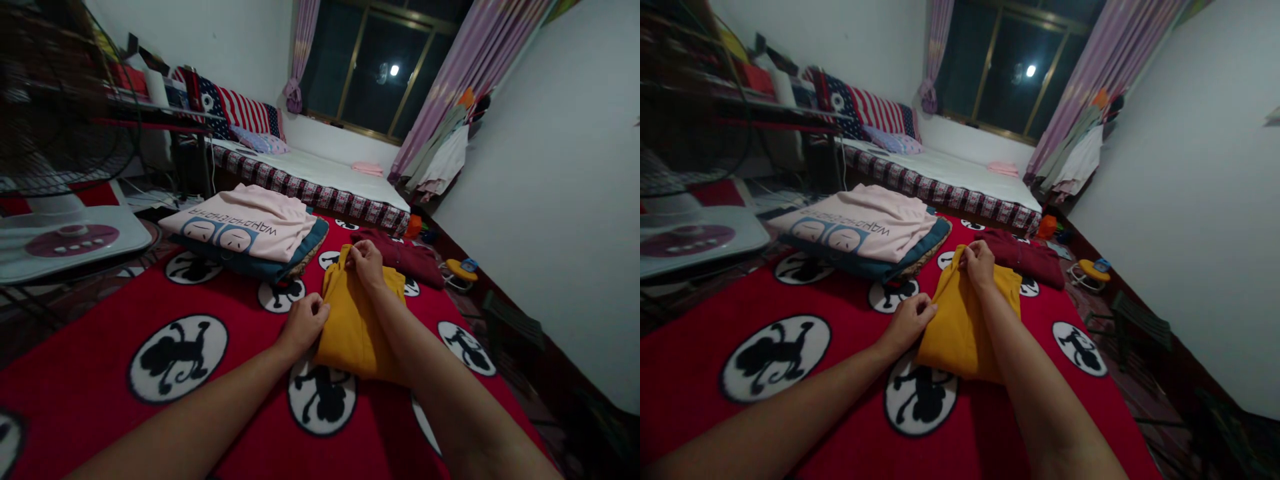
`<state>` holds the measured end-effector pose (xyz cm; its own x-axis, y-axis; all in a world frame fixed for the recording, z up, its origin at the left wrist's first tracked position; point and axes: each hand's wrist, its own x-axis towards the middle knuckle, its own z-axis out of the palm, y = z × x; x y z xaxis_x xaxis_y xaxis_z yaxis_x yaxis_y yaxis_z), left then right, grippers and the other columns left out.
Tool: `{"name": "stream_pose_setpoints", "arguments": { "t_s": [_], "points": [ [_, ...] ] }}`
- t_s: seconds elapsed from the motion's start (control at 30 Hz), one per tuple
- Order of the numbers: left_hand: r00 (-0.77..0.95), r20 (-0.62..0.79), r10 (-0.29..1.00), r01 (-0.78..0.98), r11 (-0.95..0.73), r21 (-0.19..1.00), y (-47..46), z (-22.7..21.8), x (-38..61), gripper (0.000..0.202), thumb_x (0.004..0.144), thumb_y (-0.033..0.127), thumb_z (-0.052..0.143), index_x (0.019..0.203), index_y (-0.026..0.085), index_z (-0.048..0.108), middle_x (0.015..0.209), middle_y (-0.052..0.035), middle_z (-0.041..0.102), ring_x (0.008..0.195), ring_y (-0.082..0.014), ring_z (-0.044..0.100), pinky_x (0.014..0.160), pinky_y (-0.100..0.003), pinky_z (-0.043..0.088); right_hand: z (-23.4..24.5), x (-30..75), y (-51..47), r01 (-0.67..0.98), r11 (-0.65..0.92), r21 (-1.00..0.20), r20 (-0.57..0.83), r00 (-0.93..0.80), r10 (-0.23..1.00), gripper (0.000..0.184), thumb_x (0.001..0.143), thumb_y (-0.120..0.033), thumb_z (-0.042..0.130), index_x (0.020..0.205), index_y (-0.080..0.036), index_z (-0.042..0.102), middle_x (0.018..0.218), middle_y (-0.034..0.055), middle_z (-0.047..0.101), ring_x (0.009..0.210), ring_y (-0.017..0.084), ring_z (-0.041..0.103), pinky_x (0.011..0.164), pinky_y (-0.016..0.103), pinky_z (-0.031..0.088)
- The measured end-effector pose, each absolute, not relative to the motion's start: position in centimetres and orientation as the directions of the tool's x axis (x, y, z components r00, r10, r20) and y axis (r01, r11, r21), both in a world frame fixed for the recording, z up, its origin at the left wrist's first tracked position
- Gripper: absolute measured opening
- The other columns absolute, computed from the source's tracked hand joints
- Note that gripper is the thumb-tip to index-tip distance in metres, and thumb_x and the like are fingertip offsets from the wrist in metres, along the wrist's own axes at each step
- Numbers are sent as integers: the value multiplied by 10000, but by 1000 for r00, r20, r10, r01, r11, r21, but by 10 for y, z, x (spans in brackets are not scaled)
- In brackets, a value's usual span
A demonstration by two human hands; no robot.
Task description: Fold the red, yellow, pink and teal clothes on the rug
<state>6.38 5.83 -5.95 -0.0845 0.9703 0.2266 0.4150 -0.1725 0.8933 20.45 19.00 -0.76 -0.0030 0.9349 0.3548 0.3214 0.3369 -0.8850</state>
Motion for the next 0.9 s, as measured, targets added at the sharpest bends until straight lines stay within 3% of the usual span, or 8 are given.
{"name": "stream_pose_setpoints", "arguments": {
  "t_s": [0.17, 0.27, 0.4, 0.53, 0.63, 0.7, 0.8, 0.9],
  "points": [
    [-85, 231, 969, 519, -154, 841, 59, -54, 54, 104, 733, 255, 603, 701, 186, 532, 698, 3, 601, 656, -150, 562, 649, -263, 410, -23, 201, 177, 383, 275, -882, 245, -126, 961, 175, 702, -158, 559, 857, -201, 490, 954, 37, 676, 914, 151, 655, 833, 305, 515],
    [-80, 369, 926, 570, -261, 779, 56, -40, 46, 185, 730, 222, 609, 907, 181, 572, 948, -54, 626, 830, -189, 601, 773, -306, 467, -20, 206, 140, 409, 389, -825, 325, -218, 920, 330, 743, -156, 518, 1070, -198, 530, 1219, 78, 610, 1138, 167, 573, 976, 328, 449],
    [134, 503, 854, 583, -478, 657, 46, -20, 61, 278, 811, 138, 454, 1035, 190, 611, 1079, -77, 626, 1039, -201, 579, 951, -329, 440, -14, 221, 84, 555, 481, -679, 443, -213, 871, 489, 773, -133, 413, 1245, -218, 511, 1300, 64, 568, 1219, 194, 512, 1054, 368, 386],
    [342, 368, 865, 677, -498, 543, 48, -25, 106, 535, 807, 91, 372, 1335, 93, 457, 1398, -153, 462, 1291, -228, 439, 1084, -335, 338, -18, 240, 73, 652, 455, -606, 450, -191, 872, 584, 756, -106, 392, 1330, -176, 477, 1371, 90, 511, 1257, 221, 474, 1082, 402, 347],
    [427, 241, 871, 755, -490, 436, 72, -35, 130, 586, 835, 161, 374, 1399, 1, 360, 1487, -214, 318, 1391, -290, 279, 1147, -410, 216, -23, 251, 95, 712, 392, -583, 388, -180, 904, 539, 824, -138, 366, 1353, -161, 464, 1353, 119, 528, 1222, 232, 507, 1085, 439, 325],
    [407, 209, 889, 799, -457, 391, 96, -40, 133, 597, 863, 226, 367, 1408, -19, 341, 1495, -230, 285, 1406, -312, 229, 1156, -455, 160, -27, 255, 112, 768, 368, -524, 339, -209, 917, 518, 858, -156, 361, 1368, -177, 447, 1378, 117, 507, 1275, 248, 457, 1111, 506, 240],
    [298, 179, 938, 870, -344, 353, 127, -45, 124, 619, 877, 326, 386, 1426, 43, 342, 1524, -194, 234, 1420, -318, 179, 1151, -486, 139, -35, 258, 133, 828, 385, -407, 244, -308, 920, 462, 921, -283, 383, 1373, -208, 443, 1453, 95, 419, 1389, 282, 276, 1108, 600, 106],
    [239, 218, 946, 883, -305, 357, 143, -52, 113, 598, 889, 415, 382, 1436, 174, 360, 1550, -109, 212, 1428, -319, 150, 1132, -533, 152, -43, 262, 147, 840, 400, -366, 195, -350, 916, 487, 950, -422, 357, 1387, -223, 431, 1506, 83, 329, 1414, 277, 211, 1117, 572, 102]
  ]
}}
